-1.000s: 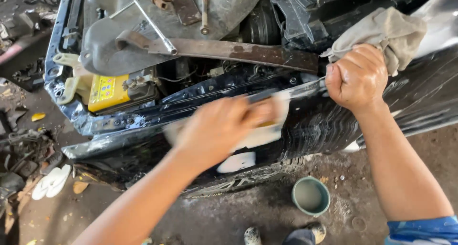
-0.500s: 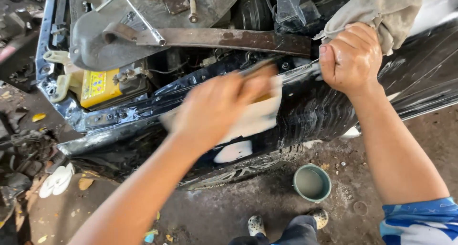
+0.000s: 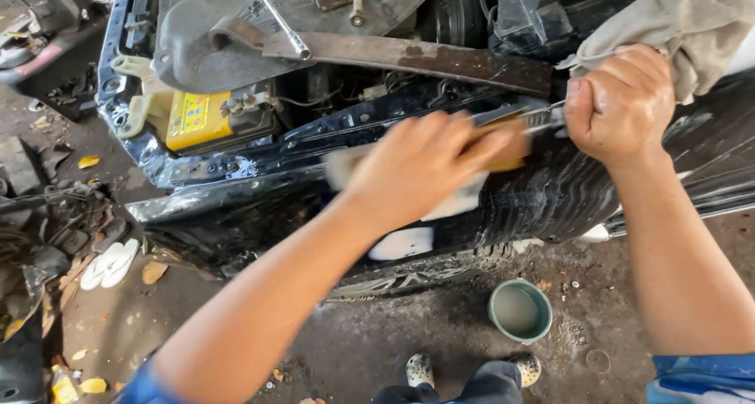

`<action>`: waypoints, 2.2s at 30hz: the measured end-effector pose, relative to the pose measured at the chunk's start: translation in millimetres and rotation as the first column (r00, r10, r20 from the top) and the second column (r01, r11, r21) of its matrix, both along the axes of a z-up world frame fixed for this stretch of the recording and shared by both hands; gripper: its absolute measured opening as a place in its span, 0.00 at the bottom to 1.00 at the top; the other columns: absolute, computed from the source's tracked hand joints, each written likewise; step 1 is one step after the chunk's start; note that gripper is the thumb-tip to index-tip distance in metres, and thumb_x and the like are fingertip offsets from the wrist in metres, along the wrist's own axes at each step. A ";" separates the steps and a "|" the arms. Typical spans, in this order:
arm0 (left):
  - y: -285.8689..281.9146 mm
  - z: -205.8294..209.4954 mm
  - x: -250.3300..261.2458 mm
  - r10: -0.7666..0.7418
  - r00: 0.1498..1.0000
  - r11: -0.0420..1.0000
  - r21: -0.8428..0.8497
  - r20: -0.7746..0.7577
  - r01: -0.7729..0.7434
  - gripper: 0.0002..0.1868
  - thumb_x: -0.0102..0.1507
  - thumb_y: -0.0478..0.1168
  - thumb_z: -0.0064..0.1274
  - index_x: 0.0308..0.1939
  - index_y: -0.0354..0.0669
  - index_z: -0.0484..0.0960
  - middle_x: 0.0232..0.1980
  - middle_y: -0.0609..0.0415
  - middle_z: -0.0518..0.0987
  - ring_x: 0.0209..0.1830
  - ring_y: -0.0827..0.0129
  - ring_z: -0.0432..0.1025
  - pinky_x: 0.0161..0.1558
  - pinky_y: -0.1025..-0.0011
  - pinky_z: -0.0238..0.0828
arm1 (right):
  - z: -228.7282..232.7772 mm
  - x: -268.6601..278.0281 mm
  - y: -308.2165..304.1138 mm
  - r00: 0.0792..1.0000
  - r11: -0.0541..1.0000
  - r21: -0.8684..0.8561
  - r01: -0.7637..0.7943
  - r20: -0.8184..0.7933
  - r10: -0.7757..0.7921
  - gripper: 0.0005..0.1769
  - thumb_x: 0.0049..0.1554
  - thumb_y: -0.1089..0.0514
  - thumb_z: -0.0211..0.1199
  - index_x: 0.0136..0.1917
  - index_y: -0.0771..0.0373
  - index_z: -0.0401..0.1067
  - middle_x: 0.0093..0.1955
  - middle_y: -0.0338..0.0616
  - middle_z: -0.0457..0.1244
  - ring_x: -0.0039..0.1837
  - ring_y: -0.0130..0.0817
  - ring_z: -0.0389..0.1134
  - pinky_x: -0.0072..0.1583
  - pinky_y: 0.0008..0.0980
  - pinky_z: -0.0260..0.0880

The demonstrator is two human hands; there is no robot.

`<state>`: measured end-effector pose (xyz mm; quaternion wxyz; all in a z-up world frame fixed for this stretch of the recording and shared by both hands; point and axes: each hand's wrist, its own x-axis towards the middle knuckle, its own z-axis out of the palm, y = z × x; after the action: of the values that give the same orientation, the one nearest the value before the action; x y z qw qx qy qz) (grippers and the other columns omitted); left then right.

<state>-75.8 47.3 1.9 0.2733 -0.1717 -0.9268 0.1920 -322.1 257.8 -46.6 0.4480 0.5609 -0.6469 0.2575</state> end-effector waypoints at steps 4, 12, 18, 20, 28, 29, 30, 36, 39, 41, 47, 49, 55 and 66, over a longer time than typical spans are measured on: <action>-67.0 1.9 105.1 0.117 0.993 0.993 -0.027 0.025 -0.117 0.33 0.60 0.42 0.52 0.72 0.60 0.69 0.59 0.48 0.75 0.51 0.59 0.73 0.47 0.63 0.74 | 8.5 8.6 -6.2 0.998 0.998 -0.004 0.055 -0.009 -0.055 0.16 0.64 0.61 0.63 0.34 0.66 0.69 0.36 0.50 0.62 0.45 0.50 0.65 0.58 0.42 0.67; 19.4 5.7 -25.7 -0.037 0.999 0.998 0.060 0.030 0.035 0.30 0.67 0.37 0.52 0.74 0.45 0.67 0.52 0.48 0.75 0.49 0.60 0.72 0.40 0.66 0.73 | 3.5 5.3 -2.5 0.999 0.999 -0.004 0.035 -0.004 -0.035 0.17 0.68 0.61 0.61 0.36 0.65 0.69 0.40 0.47 0.62 0.47 0.48 0.63 0.58 0.40 0.65; -35.9 5.7 59.9 0.071 0.990 0.997 0.012 0.125 -0.073 0.34 0.62 0.39 0.52 0.74 0.51 0.67 0.57 0.43 0.75 0.48 0.59 0.73 0.43 0.66 0.75 | 13.0 13.1 -6.3 0.999 0.999 -0.017 0.048 -0.010 -0.048 0.15 0.63 0.61 0.63 0.35 0.66 0.68 0.36 0.49 0.60 0.46 0.50 0.65 0.58 0.43 0.67; -55.0 0.0 100.0 0.100 0.988 0.995 -0.010 0.115 -0.099 0.34 0.61 0.41 0.52 0.73 0.52 0.67 0.58 0.41 0.75 0.49 0.57 0.73 0.43 0.63 0.75 | 11.9 16.5 -8.0 0.998 0.998 -0.024 0.053 0.016 -0.053 0.16 0.62 0.61 0.64 0.34 0.66 0.68 0.36 0.49 0.60 0.45 0.50 0.65 0.58 0.43 0.68; 23.4 10.9 -24.2 -0.030 0.995 0.995 0.096 0.090 0.022 0.33 0.62 0.37 0.51 0.72 0.44 0.67 0.52 0.44 0.75 0.48 0.57 0.71 0.41 0.64 0.73 | 11.1 15.3 -5.1 0.998 0.998 -0.045 0.046 -0.044 -0.048 0.14 0.65 0.61 0.61 0.37 0.67 0.70 0.40 0.48 0.61 0.51 0.50 0.66 0.62 0.41 0.68; 21.9 8.7 -22.5 -0.035 0.998 0.996 0.079 0.057 0.031 0.32 0.62 0.37 0.51 0.72 0.44 0.67 0.53 0.45 0.74 0.48 0.58 0.71 0.42 0.64 0.74 | 11.4 15.0 -4.7 0.999 0.999 -0.027 0.037 -0.035 -0.038 0.17 0.67 0.61 0.62 0.36 0.67 0.70 0.39 0.48 0.61 0.49 0.50 0.66 0.61 0.42 0.68; 20.4 6.5 -22.8 -0.041 0.999 0.997 0.061 0.024 0.039 0.32 0.63 0.36 0.52 0.72 0.43 0.67 0.53 0.46 0.74 0.49 0.58 0.71 0.42 0.64 0.74 | 11.7 12.9 -4.3 0.999 1.000 -0.010 0.028 -0.026 -0.028 0.19 0.69 0.60 0.63 0.36 0.67 0.70 0.38 0.48 0.61 0.48 0.50 0.66 0.60 0.42 0.67; -84.1 11.0 125.3 0.249 0.962 0.968 -0.051 0.113 -0.245 0.34 0.55 0.40 0.55 0.67 0.60 0.69 0.56 0.48 0.76 0.47 0.56 0.75 0.42 0.60 0.77 | 11.5 12.0 -8.4 1.000 0.999 -0.027 0.022 0.000 -0.022 0.19 0.68 0.58 0.61 0.36 0.67 0.69 0.36 0.51 0.61 0.46 0.52 0.65 0.62 0.43 0.69; -90.3 1.2 117.6 0.173 0.985 0.985 0.017 0.026 -0.173 0.29 0.63 0.42 0.53 0.69 0.60 0.69 0.53 0.47 0.76 0.43 0.57 0.76 0.38 0.62 0.76 | 5.9 6.8 -9.4 1.000 0.999 -0.043 0.026 0.005 -0.026 0.19 0.68 0.58 0.61 0.36 0.66 0.68 0.36 0.50 0.61 0.46 0.50 0.65 0.59 0.41 0.67; -30.1 39.9 35.1 0.262 0.894 0.882 0.286 0.362 -0.375 0.18 0.69 0.50 0.44 0.61 0.52 0.73 0.48 0.51 0.77 0.41 0.63 0.76 0.39 0.66 0.76 | 1.0 -1.4 -7.5 0.999 0.999 -0.020 0.045 -0.011 -0.045 0.19 0.68 0.59 0.62 0.35 0.66 0.68 0.36 0.50 0.61 0.46 0.51 0.66 0.58 0.42 0.67; 8.9 -12.2 -20.1 0.009 0.978 0.995 0.099 -0.208 0.012 0.26 0.67 0.38 0.44 0.71 0.46 0.69 0.56 0.47 0.74 0.50 0.61 0.75 0.43 0.68 0.77 | -12.1 -14.2 3.9 0.998 0.998 0.041 0.046 -0.034 -0.045 0.17 0.66 0.61 0.59 0.35 0.66 0.67 0.39 0.50 0.61 0.47 0.50 0.63 0.63 0.41 0.66; -25.7 -8.6 29.6 -0.015 0.990 0.995 0.092 -0.141 0.028 0.29 0.64 0.36 0.47 0.71 0.49 0.69 0.56 0.47 0.75 0.50 0.63 0.75 0.42 0.71 0.77 | -8.7 -10.5 -0.9 0.998 0.999 0.027 0.044 -0.043 -0.043 0.21 0.68 0.59 0.62 0.34 0.68 0.67 0.37 0.51 0.60 0.45 0.52 0.63 0.62 0.43 0.67; -81.5 13.0 107.6 0.136 0.990 0.990 0.034 -0.044 -0.135 0.31 0.61 0.39 0.57 0.70 0.50 0.70 0.54 0.44 0.74 0.45 0.55 0.73 0.41 0.61 0.77 | -4.9 -6.4 -3.9 0.995 0.996 0.009 0.092 -0.050 -0.091 0.21 0.66 0.59 0.62 0.33 0.68 0.66 0.36 0.53 0.60 0.44 0.53 0.62 0.58 0.43 0.66; -24.1 10.4 39.3 0.108 0.976 0.990 0.070 0.187 -0.123 0.33 0.61 0.35 0.51 0.71 0.56 0.72 0.51 0.47 0.75 0.43 0.63 0.73 0.38 0.68 0.78 | -3.1 -0.9 -1.1 0.999 0.999 0.002 0.049 -0.016 -0.049 0.19 0.68 0.60 0.61 0.35 0.67 0.69 0.39 0.52 0.62 0.49 0.51 0.65 0.59 0.42 0.65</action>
<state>-36.5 23.2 12.3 0.1822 -0.1230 -0.9634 0.1532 -323.0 256.7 -49.6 0.4588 0.5474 -0.6569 0.2413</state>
